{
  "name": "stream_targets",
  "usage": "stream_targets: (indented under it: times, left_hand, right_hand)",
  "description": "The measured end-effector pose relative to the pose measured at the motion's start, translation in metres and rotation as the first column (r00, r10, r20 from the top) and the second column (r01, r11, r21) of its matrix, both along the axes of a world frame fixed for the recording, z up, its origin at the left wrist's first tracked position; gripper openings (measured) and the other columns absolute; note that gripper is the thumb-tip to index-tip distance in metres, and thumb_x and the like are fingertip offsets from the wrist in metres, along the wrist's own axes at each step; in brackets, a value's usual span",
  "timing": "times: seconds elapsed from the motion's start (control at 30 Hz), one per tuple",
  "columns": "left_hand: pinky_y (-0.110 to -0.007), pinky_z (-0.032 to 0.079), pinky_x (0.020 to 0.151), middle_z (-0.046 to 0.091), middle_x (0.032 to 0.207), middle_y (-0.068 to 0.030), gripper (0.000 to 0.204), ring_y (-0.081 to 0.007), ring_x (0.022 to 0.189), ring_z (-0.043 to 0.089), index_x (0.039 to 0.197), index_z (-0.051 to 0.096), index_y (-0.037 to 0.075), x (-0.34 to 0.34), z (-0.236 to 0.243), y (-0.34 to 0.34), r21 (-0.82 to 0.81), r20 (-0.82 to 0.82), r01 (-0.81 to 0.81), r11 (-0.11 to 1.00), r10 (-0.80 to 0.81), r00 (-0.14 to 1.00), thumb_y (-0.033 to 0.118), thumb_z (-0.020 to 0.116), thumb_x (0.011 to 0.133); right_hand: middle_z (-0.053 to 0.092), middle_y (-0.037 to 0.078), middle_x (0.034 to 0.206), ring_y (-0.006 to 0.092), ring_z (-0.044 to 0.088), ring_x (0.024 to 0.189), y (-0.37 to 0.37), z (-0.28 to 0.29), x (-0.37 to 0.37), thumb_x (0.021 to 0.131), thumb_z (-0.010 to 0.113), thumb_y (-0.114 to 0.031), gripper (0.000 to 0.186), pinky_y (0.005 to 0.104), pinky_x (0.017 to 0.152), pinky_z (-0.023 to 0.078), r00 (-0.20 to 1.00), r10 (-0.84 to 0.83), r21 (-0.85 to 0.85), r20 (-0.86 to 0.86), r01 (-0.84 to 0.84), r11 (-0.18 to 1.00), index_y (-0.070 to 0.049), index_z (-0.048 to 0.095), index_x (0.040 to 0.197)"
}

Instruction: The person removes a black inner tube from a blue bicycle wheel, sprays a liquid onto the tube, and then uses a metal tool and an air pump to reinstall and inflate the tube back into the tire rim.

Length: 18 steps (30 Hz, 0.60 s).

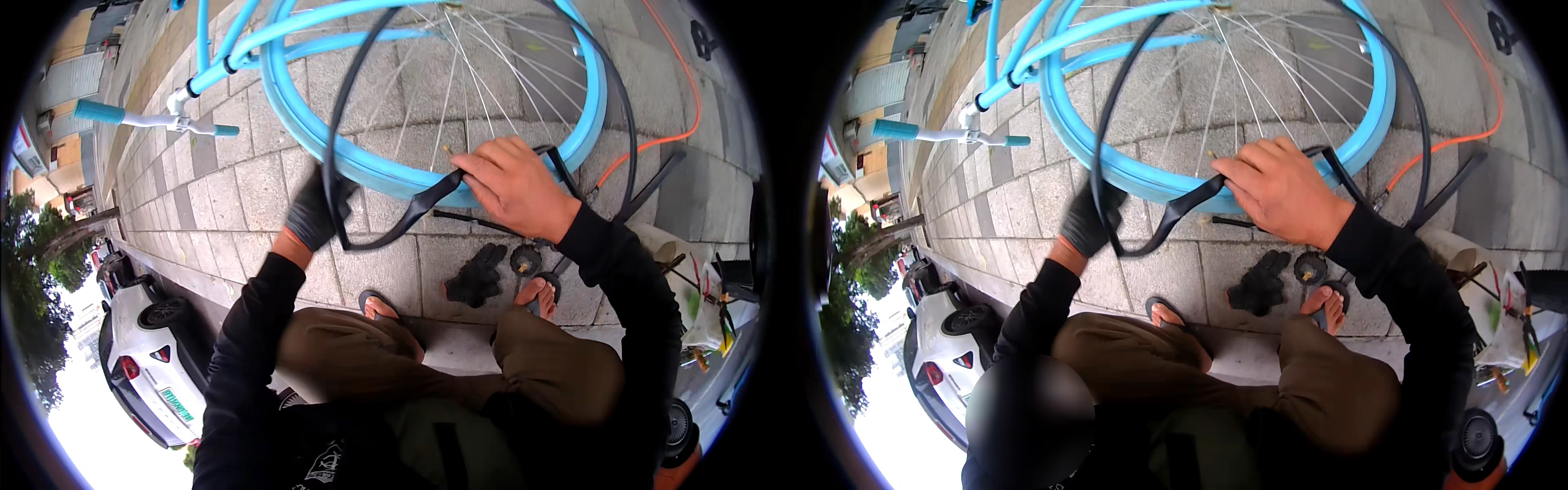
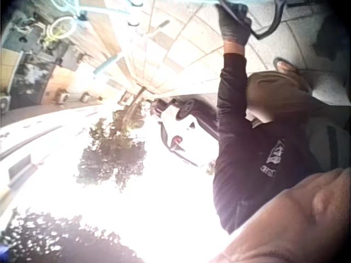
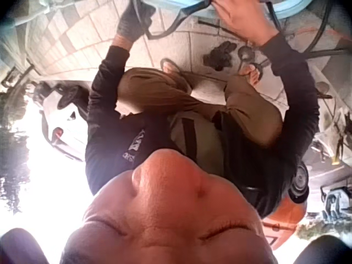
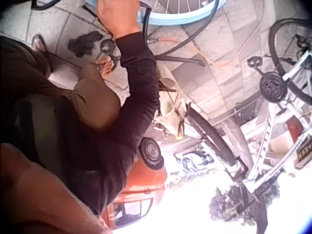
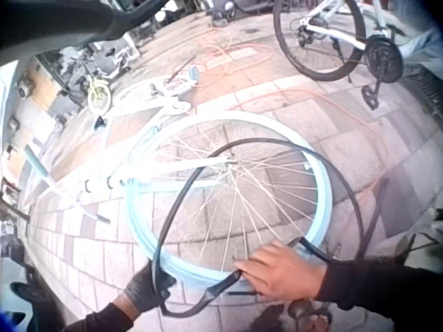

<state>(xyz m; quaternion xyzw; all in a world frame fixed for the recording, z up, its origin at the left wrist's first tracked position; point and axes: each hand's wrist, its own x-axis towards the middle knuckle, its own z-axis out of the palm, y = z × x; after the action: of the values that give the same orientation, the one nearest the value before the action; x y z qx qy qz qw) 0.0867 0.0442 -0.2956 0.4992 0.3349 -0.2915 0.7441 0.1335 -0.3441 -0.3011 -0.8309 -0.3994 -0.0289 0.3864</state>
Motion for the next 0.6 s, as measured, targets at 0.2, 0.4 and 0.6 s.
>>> stream_targets:
  times: [0.2,0.4,0.6]
  left_hand:
    - [-0.043,0.065,0.083,0.066,0.138,-0.0101,0.048,-0.0280,0.111,0.073,0.151,0.053,0.014,-0.032,0.005,-0.080,0.064,-0.014,0.413,0.908,-0.413,0.910,0.032,0.065,0.108]
    - [-0.049,0.066,0.084,0.073,0.107,-0.0155,0.029,-0.0321,0.098,0.074,0.123,0.066,0.006,-0.031,-0.045,-0.135,0.079,-0.076,-0.227,0.971,0.233,0.969,0.024,0.075,0.101]
    - [-0.046,0.069,0.079,0.075,0.109,-0.0224,0.035,-0.0345,0.090,0.078,0.120,0.064,-0.005,-0.042,-0.028,-0.163,0.112,0.035,-0.254,0.961,0.252,0.967,0.022,0.076,0.101]
  right_hand:
    - [0.068,0.018,0.093,0.0402,0.067,0.084,0.007,0.013,0.003,0.096,0.072,-0.012,0.018,0.0457,0.074,0.054,0.975,-0.217,0.099,-0.042,0.220,0.970,-0.002,0.067,0.110]
    - [0.074,0.018,0.092,0.0342,0.073,0.077,0.017,0.042,0.037,0.098,0.074,-0.018,0.018,0.0393,0.069,0.057,0.791,-0.493,0.221,-0.362,0.586,0.780,-0.002,0.070,0.105]
    - [0.073,0.022,0.101,0.0413,0.071,0.092,-0.005,0.038,0.016,0.100,0.070,-0.026,0.029,0.0442,0.082,0.055,0.894,-0.238,-0.117,-0.380,0.209,0.971,-0.001,0.069,0.115]
